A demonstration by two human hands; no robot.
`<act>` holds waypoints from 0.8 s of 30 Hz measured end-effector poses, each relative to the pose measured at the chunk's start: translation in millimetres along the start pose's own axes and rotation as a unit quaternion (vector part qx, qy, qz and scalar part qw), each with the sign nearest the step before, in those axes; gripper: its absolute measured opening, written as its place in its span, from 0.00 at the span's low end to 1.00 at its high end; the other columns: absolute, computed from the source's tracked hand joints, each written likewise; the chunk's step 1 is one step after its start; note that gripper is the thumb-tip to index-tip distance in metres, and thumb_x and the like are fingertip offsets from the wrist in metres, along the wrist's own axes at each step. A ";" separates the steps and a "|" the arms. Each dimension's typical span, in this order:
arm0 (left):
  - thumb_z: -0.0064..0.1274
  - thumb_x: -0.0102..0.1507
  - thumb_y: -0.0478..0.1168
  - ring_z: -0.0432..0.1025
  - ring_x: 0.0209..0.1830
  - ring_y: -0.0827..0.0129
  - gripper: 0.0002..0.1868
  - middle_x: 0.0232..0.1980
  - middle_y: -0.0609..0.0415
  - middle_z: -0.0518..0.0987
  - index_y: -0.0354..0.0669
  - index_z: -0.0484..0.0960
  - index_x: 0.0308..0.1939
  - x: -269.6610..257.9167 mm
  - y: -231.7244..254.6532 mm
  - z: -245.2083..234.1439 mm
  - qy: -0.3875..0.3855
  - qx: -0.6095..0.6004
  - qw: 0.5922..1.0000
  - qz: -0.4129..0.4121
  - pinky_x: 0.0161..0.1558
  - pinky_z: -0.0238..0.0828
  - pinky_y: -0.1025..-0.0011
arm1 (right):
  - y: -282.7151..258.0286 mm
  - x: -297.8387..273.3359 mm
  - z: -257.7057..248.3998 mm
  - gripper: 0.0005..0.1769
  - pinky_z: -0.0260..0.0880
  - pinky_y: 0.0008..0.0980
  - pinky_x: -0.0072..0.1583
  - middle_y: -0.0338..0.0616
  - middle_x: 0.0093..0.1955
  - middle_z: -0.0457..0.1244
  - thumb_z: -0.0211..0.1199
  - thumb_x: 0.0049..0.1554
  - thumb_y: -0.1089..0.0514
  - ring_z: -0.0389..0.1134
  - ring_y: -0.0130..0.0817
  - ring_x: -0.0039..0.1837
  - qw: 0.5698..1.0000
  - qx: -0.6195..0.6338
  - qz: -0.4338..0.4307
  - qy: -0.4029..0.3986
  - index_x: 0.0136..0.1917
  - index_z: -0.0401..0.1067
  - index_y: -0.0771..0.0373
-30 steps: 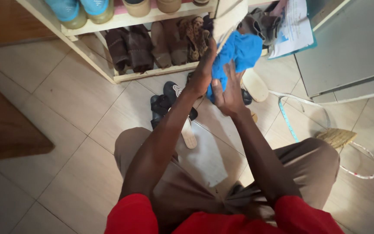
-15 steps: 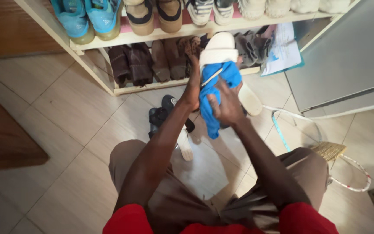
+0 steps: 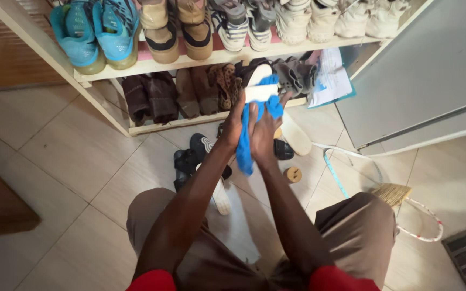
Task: The person sits on the floor and wipes several pairs of shoes and sandals with a blue cloth. They handle black sandals, white sneakers, and white slides, wiping each item before placing them back on the shoe rack.
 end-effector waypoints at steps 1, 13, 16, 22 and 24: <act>0.41 0.76 0.62 0.65 0.69 0.66 0.37 0.70 0.49 0.70 0.35 0.65 0.76 -1.1 5.7 4.7 -0.007 -0.021 1.000 -0.004 0.73 0.61 0.65 | -3.2 -12.8 -3.6 0.34 0.31 0.66 0.79 0.79 0.82 0.33 0.42 0.71 0.43 0.24 0.70 0.86 0.999 0.033 -0.022 0.010 0.73 0.57 0.76; 0.41 0.74 0.61 0.69 0.69 0.64 0.36 0.70 0.49 0.72 0.38 0.65 0.75 5.7 30.6 2.9 -0.004 -0.039 0.999 -0.021 0.71 0.66 0.64 | -28.6 -8.8 -11.2 0.31 0.34 0.65 0.80 0.85 0.82 0.27 0.55 0.64 0.49 0.29 0.76 0.85 0.990 -0.042 -0.135 -0.020 0.73 0.65 0.72; 0.39 0.73 0.61 0.75 0.60 0.61 0.35 0.64 0.46 0.77 0.37 0.68 0.73 8.4 23.9 -7.6 0.031 -0.080 0.996 -0.036 0.62 0.74 0.62 | -22.0 -60.6 10.3 0.37 0.37 0.66 0.80 0.74 0.81 0.44 0.57 0.64 0.51 0.39 0.74 0.84 0.988 -0.005 -0.119 -0.102 0.77 0.56 0.78; 0.36 0.73 0.67 0.78 0.41 0.62 0.39 0.51 0.43 0.82 0.33 0.72 0.67 6.6 40.2 -7.7 0.023 -0.019 0.999 0.027 0.42 0.78 0.65 | 7.6 -133.9 14.2 0.34 0.43 0.62 0.76 0.74 0.77 0.51 0.58 0.58 0.53 0.46 0.69 0.80 0.974 -0.048 -0.126 -0.180 0.73 0.61 0.72; 0.37 0.74 0.65 0.77 0.42 0.64 0.39 0.51 0.44 0.82 0.32 0.72 0.69 6.2 50.4 -26.5 0.071 0.014 0.997 0.036 0.44 0.78 0.65 | 1.8 -133.4 -11.4 0.26 0.45 0.57 0.80 0.58 0.75 0.58 0.56 0.62 0.52 0.51 0.58 0.81 0.978 -0.014 -0.168 -0.123 0.72 0.65 0.58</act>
Point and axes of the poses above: each hand's wrist, its own x-axis towards the middle knuckle, its own z-axis out of the palm, y = z × x, the point moved 6 cm from there along x, towards the middle knuckle
